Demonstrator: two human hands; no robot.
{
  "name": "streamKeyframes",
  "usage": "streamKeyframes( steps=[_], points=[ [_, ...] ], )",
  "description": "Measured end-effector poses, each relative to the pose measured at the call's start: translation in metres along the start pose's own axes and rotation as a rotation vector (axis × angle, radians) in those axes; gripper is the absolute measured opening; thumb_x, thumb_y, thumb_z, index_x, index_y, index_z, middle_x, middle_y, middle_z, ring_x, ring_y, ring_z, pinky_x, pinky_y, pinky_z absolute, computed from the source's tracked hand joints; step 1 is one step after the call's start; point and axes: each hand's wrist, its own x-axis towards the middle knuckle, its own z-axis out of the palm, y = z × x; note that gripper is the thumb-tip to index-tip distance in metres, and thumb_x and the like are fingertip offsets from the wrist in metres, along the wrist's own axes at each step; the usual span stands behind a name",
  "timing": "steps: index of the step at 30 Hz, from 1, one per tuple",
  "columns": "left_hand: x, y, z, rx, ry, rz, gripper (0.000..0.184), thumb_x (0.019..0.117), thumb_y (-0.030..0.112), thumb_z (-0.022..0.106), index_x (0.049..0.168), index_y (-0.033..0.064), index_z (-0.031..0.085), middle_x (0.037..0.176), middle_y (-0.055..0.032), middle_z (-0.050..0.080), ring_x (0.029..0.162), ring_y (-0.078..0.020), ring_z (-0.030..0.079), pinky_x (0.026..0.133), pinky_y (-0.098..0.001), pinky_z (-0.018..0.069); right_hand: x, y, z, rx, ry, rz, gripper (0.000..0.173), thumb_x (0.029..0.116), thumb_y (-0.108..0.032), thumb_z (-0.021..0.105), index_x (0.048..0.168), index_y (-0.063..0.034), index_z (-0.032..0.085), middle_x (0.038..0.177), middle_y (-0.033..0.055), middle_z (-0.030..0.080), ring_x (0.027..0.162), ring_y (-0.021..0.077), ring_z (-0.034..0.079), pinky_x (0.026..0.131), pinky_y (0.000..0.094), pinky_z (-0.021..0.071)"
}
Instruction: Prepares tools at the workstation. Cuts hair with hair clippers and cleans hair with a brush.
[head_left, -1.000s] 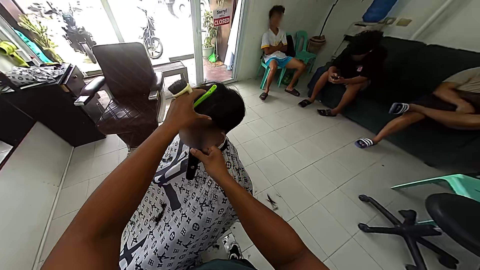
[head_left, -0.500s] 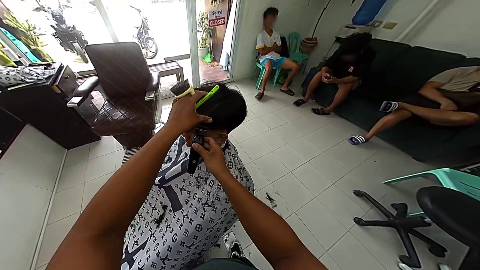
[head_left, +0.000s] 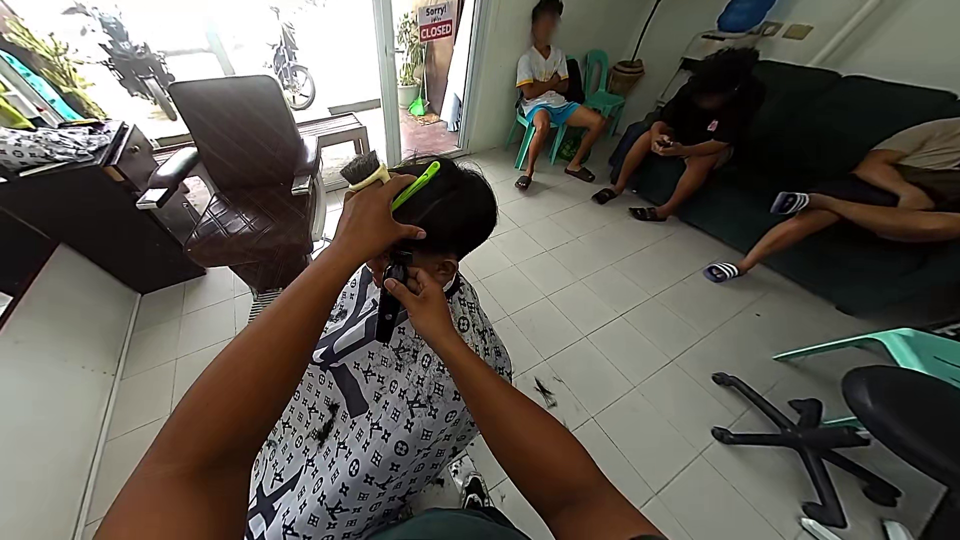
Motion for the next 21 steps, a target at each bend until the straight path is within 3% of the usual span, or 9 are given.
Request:
streamKeyframes(
  steps=[21],
  points=[
    [-0.0008, 0.0015, -0.0023, 0.004, -0.023, -0.023, 0.081, 0.0776, 0.041, 0.089, 0.147, 0.0199, 0.055, 0.136, -0.0129, 0.064, 0.124, -0.0329, 0.060, 0.108, -0.0617, 0.0370, 0.0006, 0.0008, -0.0008, -0.013, 0.020, -0.009, 0.038, 0.0984, -0.020, 0.070, 0.128, 0.0009, 0.058, 0.101, 0.0112, 0.073, 0.090, 0.0132, 0.069, 0.083, 0.0319, 0.0561]
  ],
)
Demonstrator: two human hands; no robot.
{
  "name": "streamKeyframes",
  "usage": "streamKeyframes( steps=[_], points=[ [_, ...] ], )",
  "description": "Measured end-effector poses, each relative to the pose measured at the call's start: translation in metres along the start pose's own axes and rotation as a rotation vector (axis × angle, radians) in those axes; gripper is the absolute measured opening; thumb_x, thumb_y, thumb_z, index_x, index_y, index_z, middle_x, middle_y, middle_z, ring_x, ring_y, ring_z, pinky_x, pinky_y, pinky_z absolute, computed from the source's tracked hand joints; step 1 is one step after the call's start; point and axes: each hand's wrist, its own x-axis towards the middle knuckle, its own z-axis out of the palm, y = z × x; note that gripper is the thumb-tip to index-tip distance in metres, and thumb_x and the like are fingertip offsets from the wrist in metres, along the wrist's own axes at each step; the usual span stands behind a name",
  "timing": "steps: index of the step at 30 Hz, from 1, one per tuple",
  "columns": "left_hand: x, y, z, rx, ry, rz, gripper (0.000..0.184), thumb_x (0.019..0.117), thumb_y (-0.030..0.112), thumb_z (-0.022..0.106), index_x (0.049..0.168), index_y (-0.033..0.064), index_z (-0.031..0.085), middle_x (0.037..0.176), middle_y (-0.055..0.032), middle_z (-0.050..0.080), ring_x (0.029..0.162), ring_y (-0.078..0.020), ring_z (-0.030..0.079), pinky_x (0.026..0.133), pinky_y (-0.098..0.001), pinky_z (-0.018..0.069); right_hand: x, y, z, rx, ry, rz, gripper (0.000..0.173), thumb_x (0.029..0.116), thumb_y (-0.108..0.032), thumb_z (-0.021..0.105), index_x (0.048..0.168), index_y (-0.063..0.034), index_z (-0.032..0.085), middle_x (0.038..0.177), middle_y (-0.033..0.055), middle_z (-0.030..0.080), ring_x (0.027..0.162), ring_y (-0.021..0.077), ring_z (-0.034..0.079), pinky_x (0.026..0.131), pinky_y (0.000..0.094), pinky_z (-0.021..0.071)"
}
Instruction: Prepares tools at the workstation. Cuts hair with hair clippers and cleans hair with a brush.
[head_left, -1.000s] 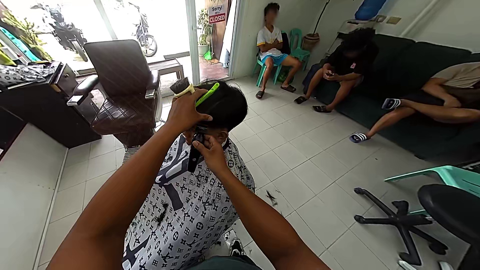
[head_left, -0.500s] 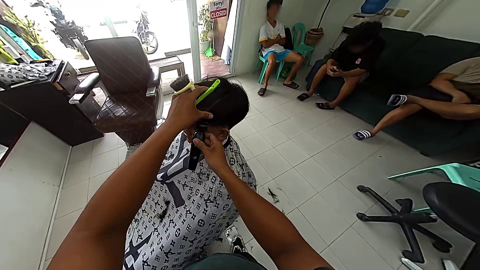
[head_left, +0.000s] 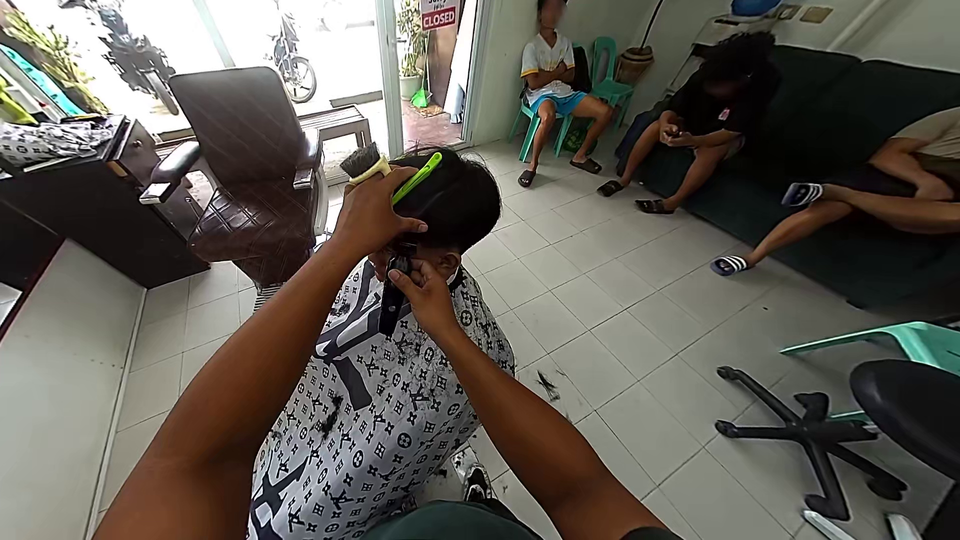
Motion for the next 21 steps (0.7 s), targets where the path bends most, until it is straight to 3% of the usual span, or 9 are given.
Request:
streamKeyframes(
  steps=[21],
  points=[
    [0.0004, -0.0001, 0.0001, -0.011, 0.003, 0.004, 0.080, 0.0772, 0.040, 0.090, 0.147, 0.0210, 0.055, 0.141, -0.0088, 0.062, 0.128, -0.0294, 0.058, 0.110, -0.0613, 0.0355, -0.0032, 0.0033, -0.0006, 0.086, 0.001, -0.037, 0.032, 0.0992, -0.015, 0.068, 0.124, 0.0024, 0.059, 0.100, 0.0113, 0.073, 0.090, 0.0128, 0.070, 0.084, 0.0308, 0.0575]
  ],
)
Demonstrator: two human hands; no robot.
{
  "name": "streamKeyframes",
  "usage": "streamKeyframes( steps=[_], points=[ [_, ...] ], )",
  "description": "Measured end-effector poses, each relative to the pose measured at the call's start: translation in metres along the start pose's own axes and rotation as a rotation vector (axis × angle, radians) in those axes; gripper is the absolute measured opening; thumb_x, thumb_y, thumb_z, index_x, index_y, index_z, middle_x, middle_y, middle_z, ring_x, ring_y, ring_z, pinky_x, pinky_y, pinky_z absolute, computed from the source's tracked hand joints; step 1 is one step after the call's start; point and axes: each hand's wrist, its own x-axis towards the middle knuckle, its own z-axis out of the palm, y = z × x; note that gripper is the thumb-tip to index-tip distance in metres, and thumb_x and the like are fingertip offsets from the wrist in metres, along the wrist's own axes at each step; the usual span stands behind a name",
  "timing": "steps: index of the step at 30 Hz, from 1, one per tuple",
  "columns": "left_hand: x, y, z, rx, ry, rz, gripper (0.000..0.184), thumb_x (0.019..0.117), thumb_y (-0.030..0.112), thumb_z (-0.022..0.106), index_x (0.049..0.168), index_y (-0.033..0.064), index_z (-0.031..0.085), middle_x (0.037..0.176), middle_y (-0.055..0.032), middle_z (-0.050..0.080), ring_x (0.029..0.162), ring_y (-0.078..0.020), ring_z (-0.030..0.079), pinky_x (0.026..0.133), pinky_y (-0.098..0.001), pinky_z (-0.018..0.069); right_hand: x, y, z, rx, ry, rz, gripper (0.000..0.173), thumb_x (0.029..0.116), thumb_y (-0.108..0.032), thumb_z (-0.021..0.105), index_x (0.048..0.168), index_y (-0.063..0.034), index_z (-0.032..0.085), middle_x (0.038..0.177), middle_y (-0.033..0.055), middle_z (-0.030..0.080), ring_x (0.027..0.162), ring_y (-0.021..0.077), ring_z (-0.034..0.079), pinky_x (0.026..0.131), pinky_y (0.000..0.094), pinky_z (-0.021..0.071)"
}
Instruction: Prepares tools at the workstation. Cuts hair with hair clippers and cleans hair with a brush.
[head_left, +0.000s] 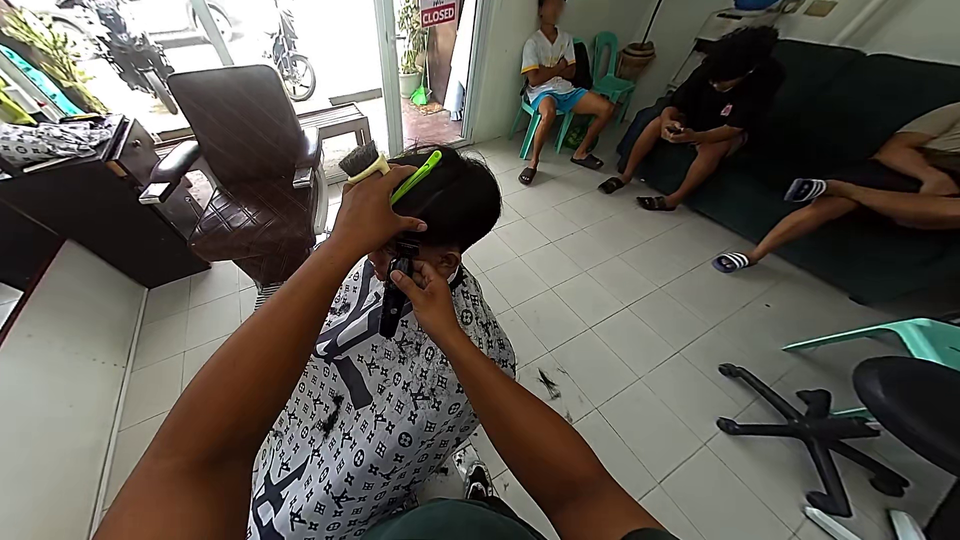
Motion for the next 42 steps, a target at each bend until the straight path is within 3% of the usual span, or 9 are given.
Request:
streamKeyframes(
  steps=[16, 20, 22, 24, 28, 32, 36, 40, 42],
  points=[
    [-0.005, -0.001, -0.010, -0.092, 0.002, 0.019, 0.081, 0.0827, 0.040, 0.085, 0.152, 0.0175, 0.050, 0.146, -0.0136, 0.057, 0.134, -0.0347, 0.053, 0.111, -0.0643, 0.0345, -0.014, 0.005, -0.014, 0.333, -0.078, 0.090, 0.026, 0.1067, -0.013, 0.047, 0.118, 0.0082, 0.057, 0.096, 0.0177, 0.070, 0.085, 0.0229, 0.072, 0.083, 0.0392, 0.0612],
    [-0.037, 0.008, -0.013, -0.599, 0.538, 0.178, 0.049, 0.1019, 0.019, 0.062, 0.143, -0.0024, 0.048, 0.126, -0.0108, 0.066, 0.110, -0.0164, 0.067, 0.089, -0.0325, 0.0579, -0.054, -0.007, -0.049, 0.563, -0.102, 0.080, 0.027, 0.1038, -0.019, 0.043, 0.114, 0.0025, 0.055, 0.085, 0.0117, 0.074, 0.073, 0.0199, 0.074, 0.068, 0.0322, 0.0638],
    [-0.056, 0.016, -0.001, -0.950, 0.356, 0.138, 0.020, 0.1078, 0.017, 0.046, 0.124, 0.0084, 0.054, 0.097, 0.0045, 0.071, 0.077, -0.0033, 0.069, 0.060, -0.0203, 0.0576, -0.065, -0.005, -0.070, 0.641, -0.082, 0.053, 0.028, 0.1051, -0.025, 0.046, 0.115, 0.0005, 0.051, 0.078, 0.0098, 0.071, 0.067, 0.0213, 0.073, 0.067, 0.0357, 0.0641],
    [-0.066, 0.013, 0.015, -1.219, -0.107, 0.100, 0.029, 0.1097, 0.024, 0.038, 0.110, 0.0106, 0.064, 0.080, -0.0001, 0.075, 0.060, -0.0077, 0.069, 0.048, -0.0224, 0.0567, -0.074, -0.003, -0.089, 0.671, -0.045, 0.075, 0.030, 0.1065, -0.030, 0.044, 0.114, -0.0011, 0.049, 0.075, 0.0081, 0.068, 0.060, 0.0206, 0.069, 0.062, 0.0381, 0.0637],
    [-0.070, 0.024, 0.059, -1.256, -0.199, -0.086, 0.024, 0.1083, 0.019, 0.045, 0.103, 0.0095, 0.066, 0.074, -0.0016, 0.072, 0.055, -0.0054, 0.065, 0.046, -0.0181, 0.0513, -0.083, -0.004, -0.117, 0.643, 0.022, 0.083, 0.035, 0.1101, -0.036, 0.035, 0.114, -0.0028, 0.045, 0.079, 0.0091, 0.067, 0.047, 0.0143, 0.061, 0.043, 0.0268, 0.0560],
    [-0.066, 0.046, 0.084, -0.793, -0.682, -0.190, 0.021, 0.1039, 0.017, 0.060, 0.120, 0.0043, 0.064, 0.090, -0.0018, 0.071, 0.064, -0.0036, 0.064, 0.053, -0.0186, 0.0499, -0.096, -0.002, -0.135, 0.610, 0.067, 0.105, 0.039, 0.1116, -0.036, 0.022, 0.117, -0.0034, 0.043, 0.073, 0.0089, 0.066, 0.042, 0.0132, 0.058, 0.038, 0.0243, 0.0520],
    [-0.055, 0.068, 0.078, -1.047, -0.277, -0.095, 0.013, 0.1048, 0.012, 0.056, 0.107, 0.0041, 0.066, 0.082, -0.0014, 0.072, 0.059, -0.0016, 0.063, 0.047, -0.0156, 0.0471, -0.109, 0.003, -0.150, 0.501, 0.068, 0.150, 0.045, 0.1096, -0.039, 0.022, 0.121, -0.0029, 0.047, 0.070, 0.0053, 0.066, 0.042, 0.0116, 0.058, 0.037, 0.0237, 0.0510],
    [-0.045, 0.066, 0.078, -1.167, -0.661, -0.202, 0.019, 0.1078, 0.015, 0.050, 0.116, 0.0043, 0.063, 0.085, -0.0049, 0.074, 0.063, -0.0043, 0.067, 0.047, -0.0161, 0.0472, -0.117, 0.013, -0.156, 0.488, 0.065, 0.126, 0.046, 0.1065, -0.038, 0.040, 0.130, 0.0006, 0.046, 0.073, 0.0061, 0.064, 0.048, 0.0125, 0.061, 0.042, 0.0255, 0.0540],
    [-0.045, 0.063, 0.076, -1.298, -0.508, -0.145, 0.016, 0.1051, 0.009, 0.050, 0.110, 0.0053, 0.065, 0.083, -0.0033, 0.073, 0.061, -0.0035, 0.065, 0.046, -0.0154, 0.0473, -0.119, 0.014, -0.156, 0.498, 0.056, 0.089, 0.044, 0.1073, -0.040, 0.045, 0.130, -0.0019, 0.041, 0.076, 0.0062, 0.064, 0.048, 0.0130, 0.061, 0.042, 0.0263, 0.0553]
  ],
)
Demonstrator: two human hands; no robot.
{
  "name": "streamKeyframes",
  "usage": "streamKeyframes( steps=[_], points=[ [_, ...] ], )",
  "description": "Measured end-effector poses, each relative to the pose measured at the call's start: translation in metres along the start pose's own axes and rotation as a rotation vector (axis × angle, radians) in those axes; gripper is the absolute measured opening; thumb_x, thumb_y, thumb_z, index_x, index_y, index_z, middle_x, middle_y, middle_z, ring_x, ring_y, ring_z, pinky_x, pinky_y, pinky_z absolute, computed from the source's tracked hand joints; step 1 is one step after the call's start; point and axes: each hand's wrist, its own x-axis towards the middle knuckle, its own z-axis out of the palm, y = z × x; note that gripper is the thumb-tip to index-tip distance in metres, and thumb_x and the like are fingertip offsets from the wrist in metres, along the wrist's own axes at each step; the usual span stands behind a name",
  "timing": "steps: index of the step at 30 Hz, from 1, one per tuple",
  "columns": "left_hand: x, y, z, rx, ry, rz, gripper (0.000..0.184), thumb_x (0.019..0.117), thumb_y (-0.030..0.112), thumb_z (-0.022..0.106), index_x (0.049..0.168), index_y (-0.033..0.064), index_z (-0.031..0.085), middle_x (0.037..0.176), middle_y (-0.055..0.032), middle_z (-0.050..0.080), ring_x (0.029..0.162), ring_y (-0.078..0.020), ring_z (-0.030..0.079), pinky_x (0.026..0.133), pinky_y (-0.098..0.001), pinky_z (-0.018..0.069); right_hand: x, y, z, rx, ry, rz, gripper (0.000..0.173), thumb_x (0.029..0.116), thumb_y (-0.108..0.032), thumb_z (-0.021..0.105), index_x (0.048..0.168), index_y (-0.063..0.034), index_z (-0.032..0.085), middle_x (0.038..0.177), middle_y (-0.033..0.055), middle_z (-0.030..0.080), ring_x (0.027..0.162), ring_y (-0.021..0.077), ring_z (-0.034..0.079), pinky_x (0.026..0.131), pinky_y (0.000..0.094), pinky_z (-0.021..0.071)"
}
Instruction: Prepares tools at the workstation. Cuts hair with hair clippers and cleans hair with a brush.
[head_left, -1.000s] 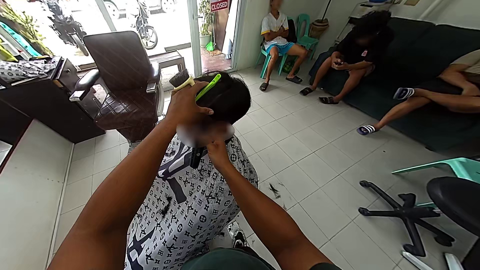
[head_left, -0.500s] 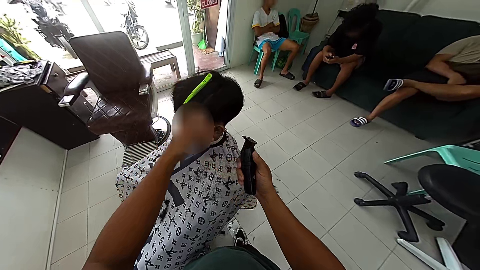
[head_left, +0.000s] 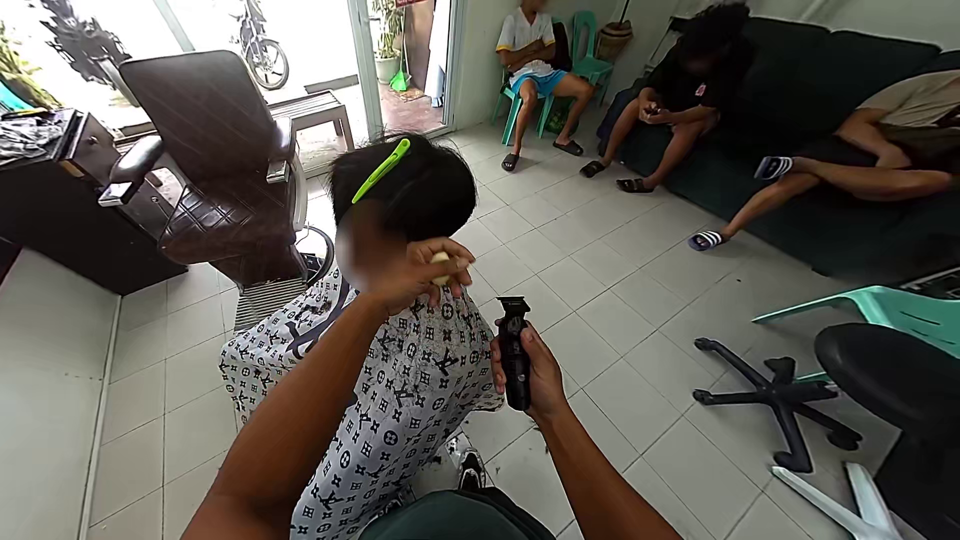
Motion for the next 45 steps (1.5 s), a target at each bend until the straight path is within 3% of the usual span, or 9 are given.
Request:
streamKeyframes(
  steps=[5, 8, 10, 14, 18, 21, 24, 29, 45],
  points=[
    [0.005, 0.001, -0.006, 0.105, -0.039, -0.109, 0.017, 0.1054, 0.007, 0.050, 0.114, 0.0048, 0.064, 0.086, -0.0043, 0.074, 0.061, -0.0040, 0.065, 0.045, -0.0159, 0.0457, -0.001, -0.004, 0.003, -0.129, -0.023, 0.089, 0.054, 0.1077, -0.045, 0.025, 0.129, -0.0015, 0.050, 0.074, 0.0027, 0.066, 0.045, 0.0100, 0.057, 0.040, 0.0236, 0.0507],
    [0.008, 0.011, -0.010, -0.007, 0.018, -0.005, 0.020, 0.1077, 0.014, 0.044, 0.112, 0.0076, 0.063, 0.081, -0.0023, 0.072, 0.058, -0.0035, 0.064, 0.045, -0.0152, 0.0462, 0.005, -0.003, 0.005, -0.131, -0.052, 0.013, 0.053, 0.1042, -0.044, 0.048, 0.130, 0.0019, 0.055, 0.078, 0.0025, 0.067, 0.052, 0.0102, 0.062, 0.046, 0.0253, 0.0553],
    [0.000, 0.009, -0.010, 0.081, -0.054, -0.143, 0.023, 0.1098, 0.018, 0.042, 0.118, 0.0070, 0.060, 0.085, -0.0036, 0.072, 0.064, -0.0058, 0.067, 0.049, -0.0172, 0.0487, 0.007, -0.002, 0.010, -0.087, -0.070, -0.032, 0.046, 0.1033, -0.040, 0.055, 0.127, -0.0024, 0.047, 0.082, 0.0041, 0.067, 0.053, 0.0119, 0.063, 0.047, 0.0269, 0.0577],
    [-0.061, 0.000, 0.000, 0.334, -0.175, -0.175, 0.023, 0.1052, 0.020, 0.052, 0.122, 0.0074, 0.063, 0.094, 0.0028, 0.074, 0.069, -0.0011, 0.067, 0.053, -0.0171, 0.0518, 0.022, -0.008, 0.022, -0.117, -0.126, 0.111, 0.045, 0.1055, -0.048, 0.042, 0.122, -0.0058, 0.046, 0.075, 0.0013, 0.064, 0.045, 0.0083, 0.056, 0.040, 0.0216, 0.0493],
    [-0.156, -0.073, 0.018, 0.301, 0.149, -0.111, 0.023, 0.1020, 0.018, 0.059, 0.116, 0.0016, 0.067, 0.093, 0.0005, 0.074, 0.065, -0.0006, 0.064, 0.054, -0.0181, 0.0525, 0.048, -0.005, 0.056, -0.285, -0.157, 0.218, 0.046, 0.1020, -0.029, 0.033, 0.132, 0.0025, 0.050, 0.075, 0.0008, 0.062, 0.051, 0.0082, 0.058, 0.046, 0.0232, 0.0519],
    [-0.214, -0.133, 0.035, 0.233, 0.430, -0.284, 0.019, 0.1005, 0.013, 0.060, 0.113, 0.0020, 0.067, 0.092, -0.0009, 0.074, 0.064, -0.0026, 0.065, 0.052, -0.0191, 0.0519, 0.068, 0.003, 0.084, -0.367, -0.090, 0.265, 0.026, 0.1046, -0.013, 0.049, 0.120, 0.0063, 0.058, 0.076, 0.0078, 0.065, 0.055, 0.0129, 0.063, 0.053, 0.0273, 0.0576],
    [-0.244, -0.167, 0.056, 0.087, 0.762, -0.390, 0.013, 0.1002, 0.008, 0.057, 0.108, 0.0019, 0.066, 0.087, -0.0027, 0.075, 0.062, -0.0050, 0.068, 0.046, -0.0188, 0.0501, 0.090, 0.022, 0.092, -0.627, -0.037, 0.370, 0.025, 0.0992, -0.017, 0.069, 0.111, 0.0048, 0.063, 0.081, 0.0098, 0.066, 0.059, 0.0132, 0.064, 0.058, 0.0276, 0.0579],
    [-0.246, -0.175, 0.066, 0.098, 0.800, -0.342, 0.012, 0.0984, 0.009, 0.060, 0.106, 0.0030, 0.067, 0.087, -0.0016, 0.075, 0.065, -0.0048, 0.068, 0.047, -0.0182, 0.0505, 0.106, 0.048, 0.082, -0.855, -0.015, 0.401, 0.043, 0.0948, -0.033, 0.075, 0.114, 0.0035, 0.063, 0.089, 0.0141, 0.067, 0.072, 0.0193, 0.067, 0.071, 0.0362, 0.0587],
    [-0.219, -0.170, 0.071, 0.138, 0.707, -0.311, 0.013, 0.0983, 0.011, 0.062, 0.108, 0.0049, 0.068, 0.088, -0.0006, 0.074, 0.065, -0.0045, 0.068, 0.049, -0.0182, 0.0511, 0.108, 0.040, 0.090, -0.834, 0.001, 0.284, 0.046, 0.0944, -0.035, 0.076, 0.117, 0.0035, 0.064, 0.089, 0.0160, 0.069, 0.071, 0.0223, 0.068, 0.072, 0.0406, 0.0598]
  ],
)
